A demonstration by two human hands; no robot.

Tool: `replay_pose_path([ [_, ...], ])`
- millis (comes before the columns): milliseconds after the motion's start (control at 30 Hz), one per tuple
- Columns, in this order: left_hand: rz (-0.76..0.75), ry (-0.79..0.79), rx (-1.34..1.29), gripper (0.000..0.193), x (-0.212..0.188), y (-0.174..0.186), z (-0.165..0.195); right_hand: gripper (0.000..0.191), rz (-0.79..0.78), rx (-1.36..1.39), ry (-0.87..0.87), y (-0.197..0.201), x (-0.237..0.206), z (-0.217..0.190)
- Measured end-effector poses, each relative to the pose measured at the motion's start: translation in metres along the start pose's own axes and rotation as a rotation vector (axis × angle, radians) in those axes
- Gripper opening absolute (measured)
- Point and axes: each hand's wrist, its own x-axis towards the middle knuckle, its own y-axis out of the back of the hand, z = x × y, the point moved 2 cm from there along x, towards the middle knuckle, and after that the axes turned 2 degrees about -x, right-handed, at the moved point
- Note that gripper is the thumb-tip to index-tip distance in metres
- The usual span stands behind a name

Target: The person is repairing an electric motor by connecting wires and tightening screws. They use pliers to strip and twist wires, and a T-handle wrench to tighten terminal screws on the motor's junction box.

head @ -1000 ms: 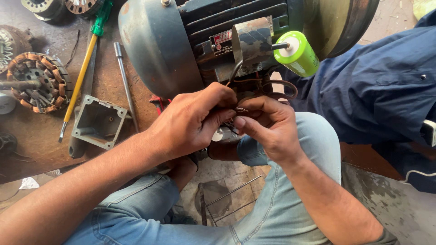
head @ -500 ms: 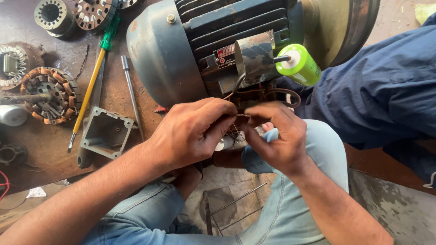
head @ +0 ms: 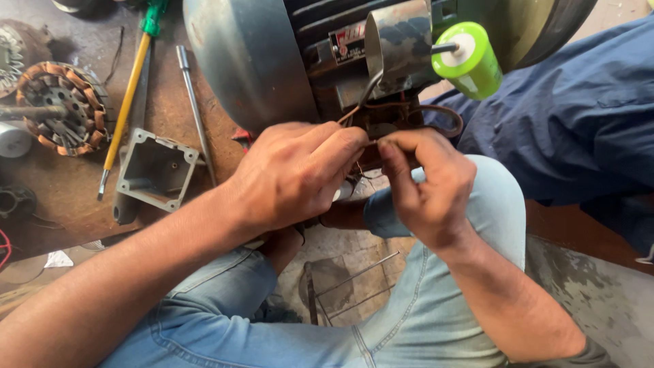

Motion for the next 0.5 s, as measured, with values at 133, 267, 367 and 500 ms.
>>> replay_pose_path([
  [133, 0.043, -0.093, 0.070, 0.025, -0.002, 0.002, -0.003, 0.018, -0.232, 1.217, -0.792, -0.006, 0.004, 0.012],
  [267, 0.059, -0.090, 0.046, 0.025, -0.006, 0.001, -0.003, 0.018, -0.139, 0.530, -0.269, 0.007, 0.009, -0.003],
  [367, 0.071, -0.111, 0.069, 0.025, -0.007, -0.001, -0.004, 0.020, -0.034, 0.007, 0.075, 0.009, 0.007, -0.018],
  [500, 0.057, -0.168, 0.176, 0.029, -0.009, -0.003, -0.005, 0.016, 0.024, -0.066, 0.110, 0.004, 0.008, -0.022],
])
